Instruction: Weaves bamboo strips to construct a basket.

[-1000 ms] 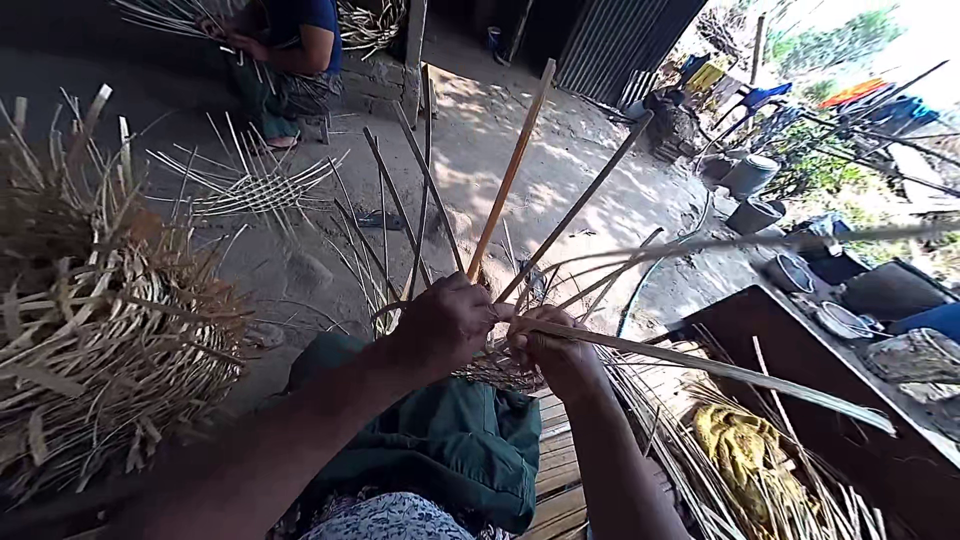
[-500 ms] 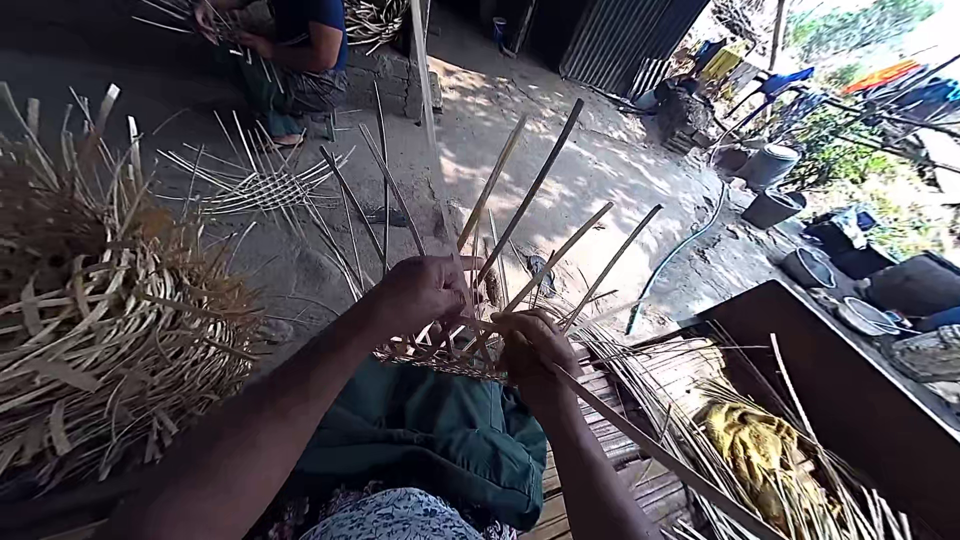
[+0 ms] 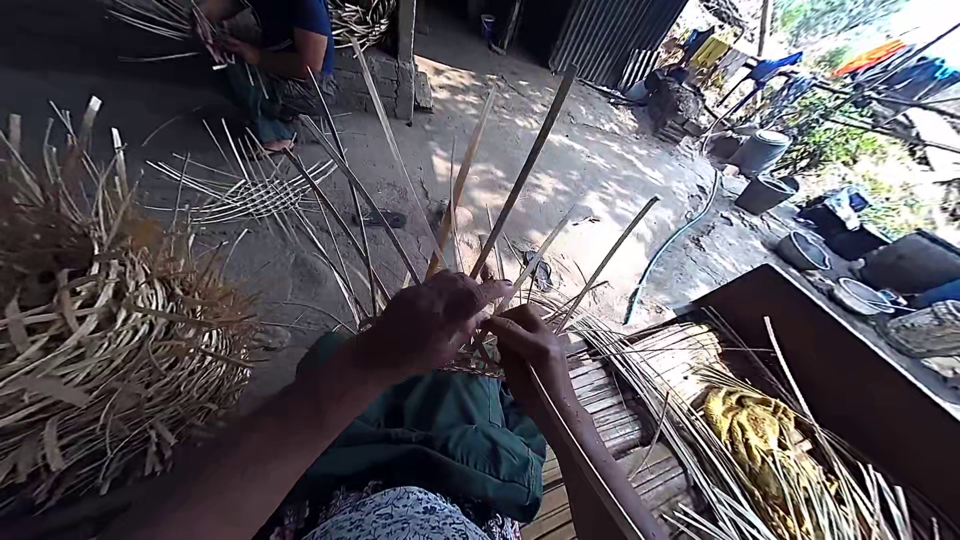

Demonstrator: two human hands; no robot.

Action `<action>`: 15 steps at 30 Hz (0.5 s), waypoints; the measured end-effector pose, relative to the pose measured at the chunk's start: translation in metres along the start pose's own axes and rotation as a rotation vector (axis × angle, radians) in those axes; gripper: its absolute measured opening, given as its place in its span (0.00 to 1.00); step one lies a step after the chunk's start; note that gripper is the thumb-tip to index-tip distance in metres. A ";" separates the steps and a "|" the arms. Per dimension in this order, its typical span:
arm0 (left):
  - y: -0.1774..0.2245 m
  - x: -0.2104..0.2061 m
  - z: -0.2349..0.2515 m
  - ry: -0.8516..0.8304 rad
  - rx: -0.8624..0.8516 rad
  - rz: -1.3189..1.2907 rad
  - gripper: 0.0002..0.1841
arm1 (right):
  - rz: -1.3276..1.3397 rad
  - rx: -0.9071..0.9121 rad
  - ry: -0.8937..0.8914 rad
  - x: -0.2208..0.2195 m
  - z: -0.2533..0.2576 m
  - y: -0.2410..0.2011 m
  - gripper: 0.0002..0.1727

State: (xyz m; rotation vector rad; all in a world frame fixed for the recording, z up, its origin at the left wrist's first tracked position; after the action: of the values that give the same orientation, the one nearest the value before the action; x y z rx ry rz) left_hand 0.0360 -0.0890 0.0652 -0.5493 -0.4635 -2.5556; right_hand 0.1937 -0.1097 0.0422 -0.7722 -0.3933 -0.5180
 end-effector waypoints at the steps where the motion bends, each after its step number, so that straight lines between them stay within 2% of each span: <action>1: 0.004 -0.003 0.000 -0.057 -0.064 0.039 0.18 | 0.098 -0.047 0.009 0.002 -0.002 0.003 0.14; 2: 0.005 -0.007 0.000 -0.114 -0.092 0.079 0.19 | 0.172 -0.122 0.013 0.004 -0.003 0.008 0.12; 4: 0.002 -0.010 -0.002 -0.183 -0.111 0.156 0.19 | 0.167 -0.235 0.047 0.012 -0.003 0.016 0.15; 7: 0.002 -0.007 -0.005 -0.166 -0.068 0.146 0.13 | -0.279 -0.252 -0.016 0.019 0.001 0.013 0.18; 10: 0.010 -0.009 -0.008 -0.123 -0.024 0.074 0.09 | -0.433 -0.330 -0.179 0.013 0.002 0.014 0.21; 12: 0.015 -0.010 -0.008 -0.093 -0.014 0.044 0.08 | -0.349 -0.388 -0.214 0.014 0.006 0.015 0.17; 15: 0.013 -0.007 -0.009 -0.073 0.044 -0.020 0.06 | -0.032 -0.449 -0.167 0.014 0.007 0.024 0.11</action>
State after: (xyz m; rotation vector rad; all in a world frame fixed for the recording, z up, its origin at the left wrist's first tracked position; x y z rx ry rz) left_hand 0.0454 -0.1009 0.0575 -0.6264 -0.5516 -2.5446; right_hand 0.2174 -0.0944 0.0403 -1.2499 -0.4509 -0.5816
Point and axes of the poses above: each hand's wrist, its own z-axis towards the middle knuckle, its own x-axis out of the back of the hand, y = z × x, the point moved 6 cm from there along z, towards the middle knuckle, and after that the axes turned 9 degrees about y, right-handed, at the moved point
